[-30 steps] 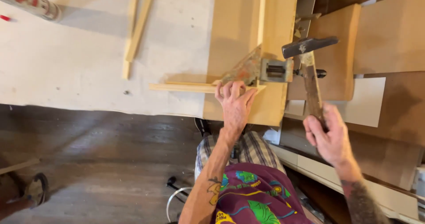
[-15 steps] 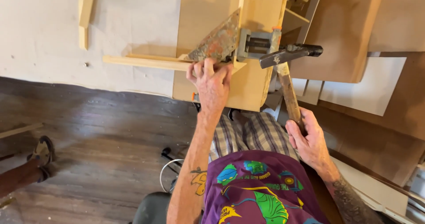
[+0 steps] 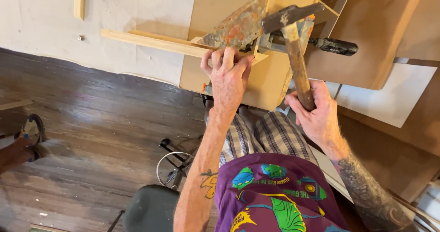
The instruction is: Assembling a wooden frame by applying glue to the joints and securing them using a corner clamp and hammer.
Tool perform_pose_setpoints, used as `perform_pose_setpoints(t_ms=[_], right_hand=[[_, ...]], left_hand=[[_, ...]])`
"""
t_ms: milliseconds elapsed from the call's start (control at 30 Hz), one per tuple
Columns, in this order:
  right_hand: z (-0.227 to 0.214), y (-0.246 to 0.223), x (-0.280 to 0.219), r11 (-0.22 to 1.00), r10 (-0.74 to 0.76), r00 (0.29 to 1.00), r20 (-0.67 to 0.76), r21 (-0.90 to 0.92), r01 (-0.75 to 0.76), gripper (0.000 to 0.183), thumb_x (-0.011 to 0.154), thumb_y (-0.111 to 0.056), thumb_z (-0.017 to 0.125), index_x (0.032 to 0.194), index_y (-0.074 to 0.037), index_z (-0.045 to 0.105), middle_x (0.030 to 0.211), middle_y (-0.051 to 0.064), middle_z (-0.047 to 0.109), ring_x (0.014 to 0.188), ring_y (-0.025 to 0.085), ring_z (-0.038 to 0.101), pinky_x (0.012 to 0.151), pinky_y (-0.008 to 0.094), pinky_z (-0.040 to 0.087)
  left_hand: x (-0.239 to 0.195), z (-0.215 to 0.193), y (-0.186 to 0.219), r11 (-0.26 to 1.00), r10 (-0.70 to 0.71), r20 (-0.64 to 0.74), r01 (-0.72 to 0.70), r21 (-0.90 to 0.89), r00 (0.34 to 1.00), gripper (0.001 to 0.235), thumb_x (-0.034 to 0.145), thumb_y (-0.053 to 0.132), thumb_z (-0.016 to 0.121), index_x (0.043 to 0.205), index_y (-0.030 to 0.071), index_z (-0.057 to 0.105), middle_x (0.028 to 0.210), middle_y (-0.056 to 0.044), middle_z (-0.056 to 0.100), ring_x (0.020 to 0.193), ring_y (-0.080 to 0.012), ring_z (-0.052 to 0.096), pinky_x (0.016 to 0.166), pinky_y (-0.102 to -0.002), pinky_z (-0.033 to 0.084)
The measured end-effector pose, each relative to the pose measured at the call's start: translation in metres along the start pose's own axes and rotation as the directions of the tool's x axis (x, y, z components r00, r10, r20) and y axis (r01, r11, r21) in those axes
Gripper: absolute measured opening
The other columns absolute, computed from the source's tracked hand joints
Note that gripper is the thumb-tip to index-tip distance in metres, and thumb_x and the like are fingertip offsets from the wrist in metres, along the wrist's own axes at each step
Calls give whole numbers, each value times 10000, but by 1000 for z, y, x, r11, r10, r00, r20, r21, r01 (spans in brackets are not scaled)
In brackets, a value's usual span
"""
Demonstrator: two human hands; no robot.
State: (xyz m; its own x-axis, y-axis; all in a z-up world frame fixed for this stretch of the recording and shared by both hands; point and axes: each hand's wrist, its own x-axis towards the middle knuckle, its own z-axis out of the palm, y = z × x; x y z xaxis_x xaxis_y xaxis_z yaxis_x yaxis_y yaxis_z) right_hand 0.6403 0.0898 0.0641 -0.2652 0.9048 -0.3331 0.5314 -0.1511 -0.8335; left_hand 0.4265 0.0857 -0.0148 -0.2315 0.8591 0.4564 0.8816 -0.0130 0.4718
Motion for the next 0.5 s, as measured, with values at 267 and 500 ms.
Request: perform_pose_setpoints(t_ms=[267,500], right_hand=[[-7,60,-20,995,7,1000,-7,-97,-8,304,983,-93,707,1199,45,544,719,137,688,426,188,596,415,298,478],[-25,51,-42,946,-100,994,40,-306,107,329,1060,-152,553,1362,-26,518,935,141,724,702,338,695,563,436,521]], left_hand=[[-1,8,-4,1000,1,-23,-1,0,1000,109,864,134,808,839,178,711,909,21,410,984,-207,462,1054,-514,292],[1,5,-4,1000,8,-27,-9,-12,1000,128,852,117,815,820,162,699,902,22,414,966,-209,469,1046,-508,297]])
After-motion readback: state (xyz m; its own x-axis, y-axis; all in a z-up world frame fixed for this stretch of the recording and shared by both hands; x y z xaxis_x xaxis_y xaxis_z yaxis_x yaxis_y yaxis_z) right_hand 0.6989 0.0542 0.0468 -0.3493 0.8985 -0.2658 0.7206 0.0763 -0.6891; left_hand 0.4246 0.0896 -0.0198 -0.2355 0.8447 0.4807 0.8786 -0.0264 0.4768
